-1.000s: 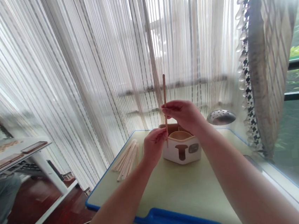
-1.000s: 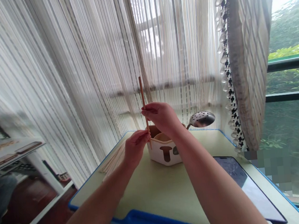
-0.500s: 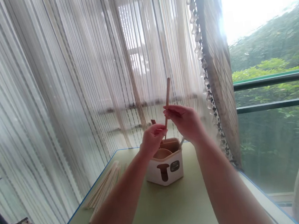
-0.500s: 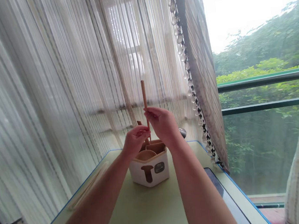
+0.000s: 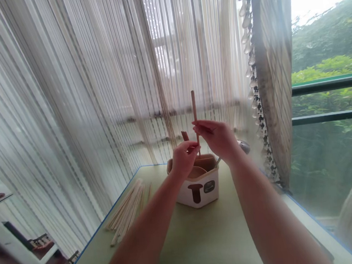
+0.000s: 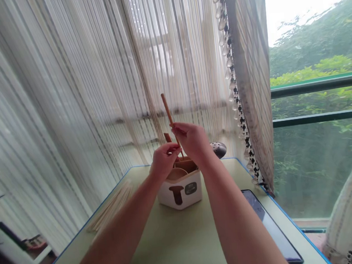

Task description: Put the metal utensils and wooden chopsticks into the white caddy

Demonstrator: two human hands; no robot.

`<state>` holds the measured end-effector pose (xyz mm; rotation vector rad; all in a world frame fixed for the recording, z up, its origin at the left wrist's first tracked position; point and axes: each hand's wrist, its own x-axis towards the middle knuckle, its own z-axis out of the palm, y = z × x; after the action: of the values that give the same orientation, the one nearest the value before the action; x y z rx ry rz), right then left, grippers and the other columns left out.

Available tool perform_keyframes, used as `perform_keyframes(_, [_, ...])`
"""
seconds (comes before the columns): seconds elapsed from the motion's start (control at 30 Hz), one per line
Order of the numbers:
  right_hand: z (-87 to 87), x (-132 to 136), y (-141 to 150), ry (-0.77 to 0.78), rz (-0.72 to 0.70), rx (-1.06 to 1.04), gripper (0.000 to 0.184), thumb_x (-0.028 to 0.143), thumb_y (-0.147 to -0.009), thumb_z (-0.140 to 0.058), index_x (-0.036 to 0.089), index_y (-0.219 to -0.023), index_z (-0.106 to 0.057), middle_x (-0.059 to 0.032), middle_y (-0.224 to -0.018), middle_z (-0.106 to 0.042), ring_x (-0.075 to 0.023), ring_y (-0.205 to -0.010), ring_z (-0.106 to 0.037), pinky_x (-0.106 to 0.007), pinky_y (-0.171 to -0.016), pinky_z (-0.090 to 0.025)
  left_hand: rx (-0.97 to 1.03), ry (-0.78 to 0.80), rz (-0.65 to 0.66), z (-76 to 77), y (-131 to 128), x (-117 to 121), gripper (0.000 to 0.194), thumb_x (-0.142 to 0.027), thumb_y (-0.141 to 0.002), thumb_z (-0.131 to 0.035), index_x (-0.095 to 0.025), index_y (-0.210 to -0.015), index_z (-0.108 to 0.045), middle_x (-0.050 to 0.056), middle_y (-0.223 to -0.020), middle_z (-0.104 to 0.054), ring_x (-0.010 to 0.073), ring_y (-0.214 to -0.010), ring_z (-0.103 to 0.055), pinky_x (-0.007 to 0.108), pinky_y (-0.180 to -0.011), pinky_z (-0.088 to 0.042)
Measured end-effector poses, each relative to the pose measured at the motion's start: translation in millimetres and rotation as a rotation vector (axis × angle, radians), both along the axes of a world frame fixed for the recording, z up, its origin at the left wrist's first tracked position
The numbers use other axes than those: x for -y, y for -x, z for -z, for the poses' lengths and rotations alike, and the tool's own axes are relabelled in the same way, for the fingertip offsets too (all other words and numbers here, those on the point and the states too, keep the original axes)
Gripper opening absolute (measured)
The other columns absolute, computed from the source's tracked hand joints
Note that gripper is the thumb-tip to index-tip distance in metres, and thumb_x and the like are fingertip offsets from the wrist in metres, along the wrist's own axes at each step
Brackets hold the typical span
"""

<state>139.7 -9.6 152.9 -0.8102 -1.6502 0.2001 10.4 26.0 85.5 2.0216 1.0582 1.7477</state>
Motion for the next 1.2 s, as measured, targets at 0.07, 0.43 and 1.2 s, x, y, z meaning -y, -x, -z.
perform_keyframes(0.07, [1.8,-2,0,0.009,-0.003,-0.005,0.024,0.028,-0.080,-0.056,0.020,-0.100,-0.069,-0.0033,-0.088,-0.071,-0.0162,-0.082,-0.066,-0.027,-0.073,-0.050,-0.035,-0.040,-0.035,2.0,1,-1,0.013,-0.025,-0.074,-0.063,-0.017,-0.083,-0.067,0.005,-0.079,-0.068,0.0130,-0.066,-0.063,0.024,-0.059,-0.052])
perform_keyframes(0.43, [17.8,-18,17,0.051,0.115,-0.059,0.022,0.026,-0.079,-0.056,0.018,-0.095,-0.069,-0.0039,-0.087,-0.071,-0.0153,-0.082,-0.065,-0.025,-0.074,-0.048,0.033,-0.052,-0.089,2.0,3,-1,0.013,-0.023,-0.074,-0.061,-0.017,-0.084,-0.067,0.004,-0.078,-0.068,0.0126,-0.068,-0.063,0.025,-0.064,-0.051])
perform_keyframes(1.2, [40.9,-50,50,0.415,0.288,0.435,0.023,0.028,-0.078,-0.051,0.018,-0.083,-0.072,-0.0066,-0.077,-0.070,-0.0161,-0.072,-0.062,-0.022,-0.058,-0.039,0.184,0.078,-0.203,7.6,35,-26,0.027,-0.025,-0.070,-0.066,-0.016,-0.094,-0.060,0.007,-0.091,-0.067,0.0154,-0.071,-0.064,0.026,-0.063,-0.050])
